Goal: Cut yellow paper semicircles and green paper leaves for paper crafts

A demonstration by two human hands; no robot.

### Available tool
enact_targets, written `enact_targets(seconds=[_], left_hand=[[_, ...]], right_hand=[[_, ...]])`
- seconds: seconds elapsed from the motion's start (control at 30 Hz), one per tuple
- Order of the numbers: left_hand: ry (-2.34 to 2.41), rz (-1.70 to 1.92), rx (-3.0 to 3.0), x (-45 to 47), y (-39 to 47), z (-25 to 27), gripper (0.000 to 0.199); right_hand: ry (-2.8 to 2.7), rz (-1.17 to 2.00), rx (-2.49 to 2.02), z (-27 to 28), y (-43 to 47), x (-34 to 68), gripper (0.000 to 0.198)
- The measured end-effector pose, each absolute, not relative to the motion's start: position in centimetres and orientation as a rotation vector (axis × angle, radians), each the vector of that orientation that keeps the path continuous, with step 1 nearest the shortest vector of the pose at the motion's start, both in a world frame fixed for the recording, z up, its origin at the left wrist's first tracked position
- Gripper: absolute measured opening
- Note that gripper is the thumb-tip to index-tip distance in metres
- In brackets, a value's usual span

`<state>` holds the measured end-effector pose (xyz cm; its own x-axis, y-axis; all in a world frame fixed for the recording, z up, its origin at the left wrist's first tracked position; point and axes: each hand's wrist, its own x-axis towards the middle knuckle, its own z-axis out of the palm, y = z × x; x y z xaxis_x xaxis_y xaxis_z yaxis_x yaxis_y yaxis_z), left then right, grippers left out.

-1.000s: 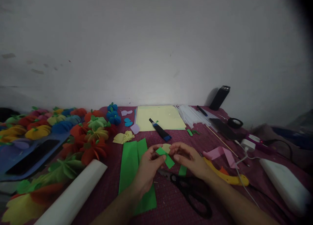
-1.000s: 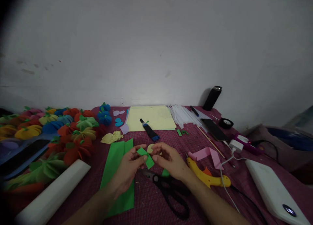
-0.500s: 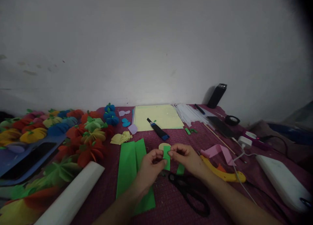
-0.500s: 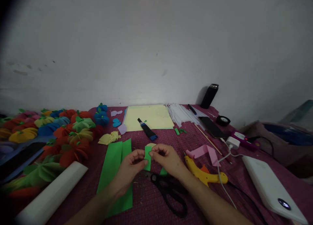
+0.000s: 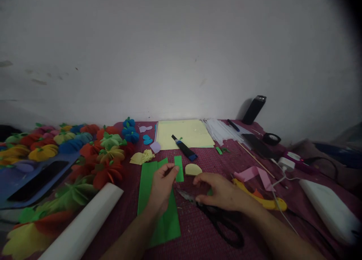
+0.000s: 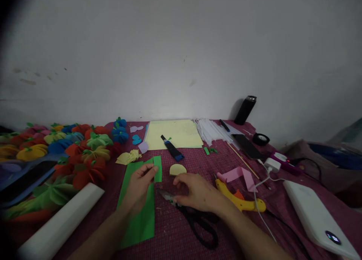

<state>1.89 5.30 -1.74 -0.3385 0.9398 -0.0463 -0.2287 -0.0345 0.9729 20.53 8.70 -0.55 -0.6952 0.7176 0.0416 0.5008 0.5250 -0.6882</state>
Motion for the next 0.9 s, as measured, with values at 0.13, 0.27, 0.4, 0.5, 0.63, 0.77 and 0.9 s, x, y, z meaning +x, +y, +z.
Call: enact_targets(seconds=[0.13,0.27,0.4,0.5,0.63,0.77,0.9], left_hand=[[1.290,1.550,0.839,2.0,5.4,-1.8,0.019],[1.304,1.545,0.838,2.2,5.3,-2.1,0.018],[1.304,1.533,0.828,2.2,5.2,-2.1,0.018],[1.311,1.529,0.824,2.2,5.2,-2.0,0.018],[1.322,1.526,0.829,2.2,5.2,-2.0,0.018],[1.323,1.527,0.849,2.2,5.2,-2.1,0.018],[1.315,1.509,0.831,2.4,5.2,-2.0,0.018]], right_hand=[[-2.712,0.726,-1.043,-0.7,8.2,20.5,0.037],[-2.800,0.696,-1.015,-0.8,7.8,20.2,0.035],[-2.784,0.669,-1.045,-0.6,7.7,20.4,0.031],[-2.736,0.632,-1.122,-0.6,7.8,20.6,0.029],[-2.741,0.554,-1.199,-0.9,8.1,20.9,0.026],[-2.733,0.511,-1.096,-0.8,8.2,20.5,0.024],[-2.759,0.565,-0.808,-0.8,8.1,19.6,0.026]])
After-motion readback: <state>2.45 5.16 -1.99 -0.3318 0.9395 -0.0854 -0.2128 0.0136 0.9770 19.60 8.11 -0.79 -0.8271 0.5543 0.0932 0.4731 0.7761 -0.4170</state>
